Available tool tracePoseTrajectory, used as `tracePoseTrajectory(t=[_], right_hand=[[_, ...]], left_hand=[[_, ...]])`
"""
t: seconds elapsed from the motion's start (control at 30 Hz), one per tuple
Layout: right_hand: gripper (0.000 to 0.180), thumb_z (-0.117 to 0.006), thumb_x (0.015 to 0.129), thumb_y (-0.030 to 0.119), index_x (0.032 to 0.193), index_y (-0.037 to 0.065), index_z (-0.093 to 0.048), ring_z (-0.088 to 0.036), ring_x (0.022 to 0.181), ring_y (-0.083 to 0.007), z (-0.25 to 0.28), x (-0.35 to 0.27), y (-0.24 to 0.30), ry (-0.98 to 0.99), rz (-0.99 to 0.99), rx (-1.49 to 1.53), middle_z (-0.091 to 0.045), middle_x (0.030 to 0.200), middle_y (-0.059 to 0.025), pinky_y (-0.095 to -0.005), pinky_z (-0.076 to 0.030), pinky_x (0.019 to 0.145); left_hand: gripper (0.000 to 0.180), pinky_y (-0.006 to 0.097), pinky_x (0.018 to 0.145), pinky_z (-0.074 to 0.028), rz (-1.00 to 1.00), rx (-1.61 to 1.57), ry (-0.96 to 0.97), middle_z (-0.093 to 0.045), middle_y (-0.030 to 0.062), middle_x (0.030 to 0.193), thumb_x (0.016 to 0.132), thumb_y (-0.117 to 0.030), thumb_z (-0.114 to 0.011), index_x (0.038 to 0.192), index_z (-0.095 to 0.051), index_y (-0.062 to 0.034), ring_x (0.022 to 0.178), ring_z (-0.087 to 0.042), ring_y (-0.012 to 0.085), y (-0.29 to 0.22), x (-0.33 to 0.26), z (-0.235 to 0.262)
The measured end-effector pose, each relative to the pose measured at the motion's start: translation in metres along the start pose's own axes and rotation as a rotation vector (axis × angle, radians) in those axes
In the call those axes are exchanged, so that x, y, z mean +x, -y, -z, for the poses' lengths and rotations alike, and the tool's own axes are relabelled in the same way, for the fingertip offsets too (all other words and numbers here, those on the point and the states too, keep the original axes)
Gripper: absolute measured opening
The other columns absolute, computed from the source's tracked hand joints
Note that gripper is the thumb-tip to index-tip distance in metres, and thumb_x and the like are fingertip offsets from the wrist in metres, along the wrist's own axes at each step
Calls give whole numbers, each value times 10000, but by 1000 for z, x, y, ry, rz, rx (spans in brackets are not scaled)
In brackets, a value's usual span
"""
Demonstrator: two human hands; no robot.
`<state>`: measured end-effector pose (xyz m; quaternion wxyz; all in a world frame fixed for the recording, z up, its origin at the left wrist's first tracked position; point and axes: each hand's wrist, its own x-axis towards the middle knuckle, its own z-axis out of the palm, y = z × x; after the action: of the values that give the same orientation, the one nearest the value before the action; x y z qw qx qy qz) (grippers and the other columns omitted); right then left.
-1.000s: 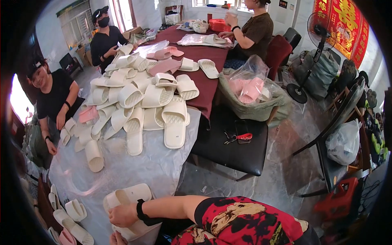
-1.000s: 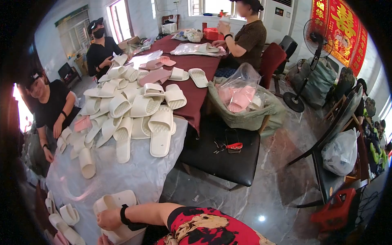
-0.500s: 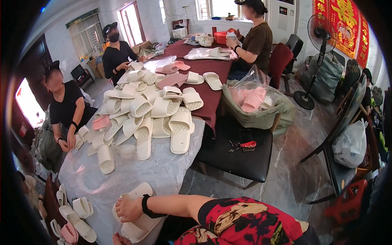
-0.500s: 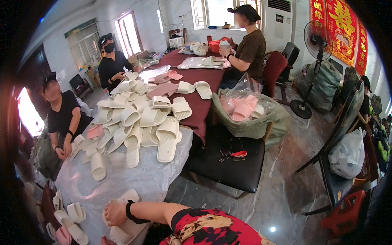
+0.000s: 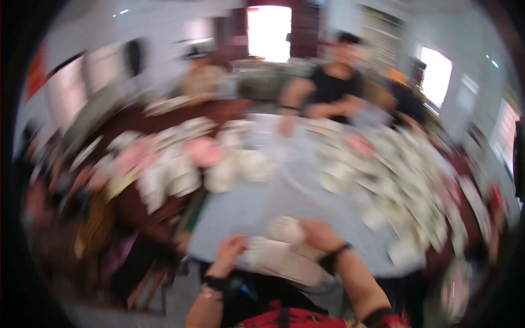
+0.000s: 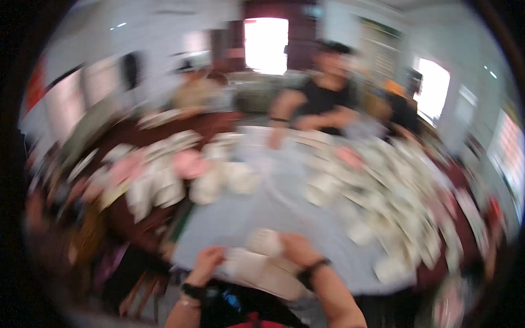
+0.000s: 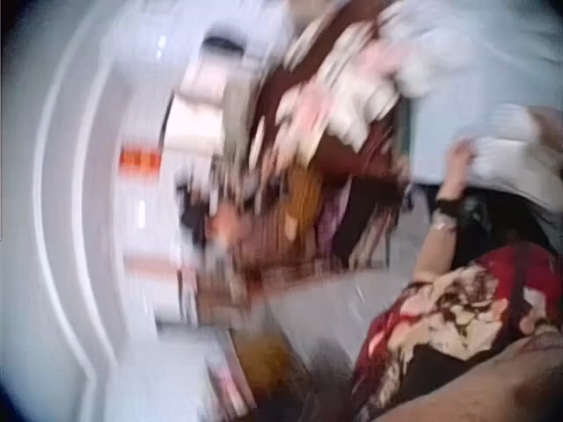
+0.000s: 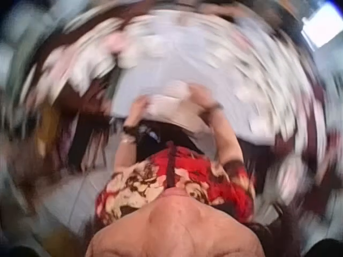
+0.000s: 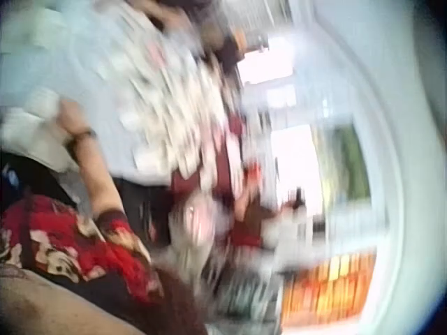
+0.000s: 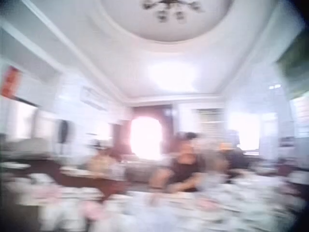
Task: The person is inspecting and trimming loose threads from newly manufactured sandals at a production table.
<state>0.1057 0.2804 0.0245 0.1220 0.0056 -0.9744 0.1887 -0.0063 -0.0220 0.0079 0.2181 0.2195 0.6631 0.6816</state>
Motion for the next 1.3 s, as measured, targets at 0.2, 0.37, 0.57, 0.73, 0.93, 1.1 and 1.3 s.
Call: tracePoseTrajectory(t=[0.2,0.37,0.57,0.73,0.93,1.1,1.3], right_hand=[[400,-693,727,244,1070,53,-619,-595,1000,-374,-5,24,-10,121,-39,6,-649,1017,-174,-445,-474,831],[417,-690,729,240,1092,53,-603,-597,993,-379,-7,54,36,116,162,-42,-648,1018,-180,-450,-473,831],[437,-686,732,234,1117,54,-583,-599,984,-384,-1,79,140,183,490,-2,-646,1020,-189,-456,-471,831],[455,-682,734,229,1138,55,-567,-601,977,-389,2,94,196,241,635,-25,-645,1022,-195,-461,-470,831],[477,-678,737,224,1164,56,-547,-603,968,-394,2,115,242,292,730,-65,-644,1023,-203,-467,-469,832],[496,-675,739,219,1185,56,-531,-605,961,-398,4,123,270,290,789,-103,-643,1025,-210,-472,-468,832],[519,-671,742,214,1211,57,-512,-607,952,-403,1,133,290,311,851,-110,-641,1027,-218,-479,-466,832]], left_hand=[[296,266,709,-493,-9,18,-144,-656,55,898,917,-241,-606,1071,-627,10,785,-589,110,43,-84,27],[285,329,743,-500,128,399,-480,-653,128,954,868,-254,-636,1053,-635,-38,876,-630,232,71,-167,34],[535,568,893,-410,305,792,-761,-412,125,1328,747,-246,-722,1238,-550,-121,1255,-364,341,69,-192,16],[495,597,892,-387,359,759,-754,-427,120,1315,732,-250,-737,1188,-596,-120,1270,-342,312,81,-205,34],[486,622,943,-335,424,849,-652,-367,129,1401,687,-283,-764,1131,-648,-121,1324,-279,311,107,-213,46],[494,657,954,-318,440,793,-630,-334,143,1424,684,-298,-764,1134,-651,-130,1347,-238,333,109,-206,59],[524,721,950,-292,426,725,-630,-299,200,1432,696,-317,-749,1152,-628,-89,1367,-197,383,99,-228,64]])
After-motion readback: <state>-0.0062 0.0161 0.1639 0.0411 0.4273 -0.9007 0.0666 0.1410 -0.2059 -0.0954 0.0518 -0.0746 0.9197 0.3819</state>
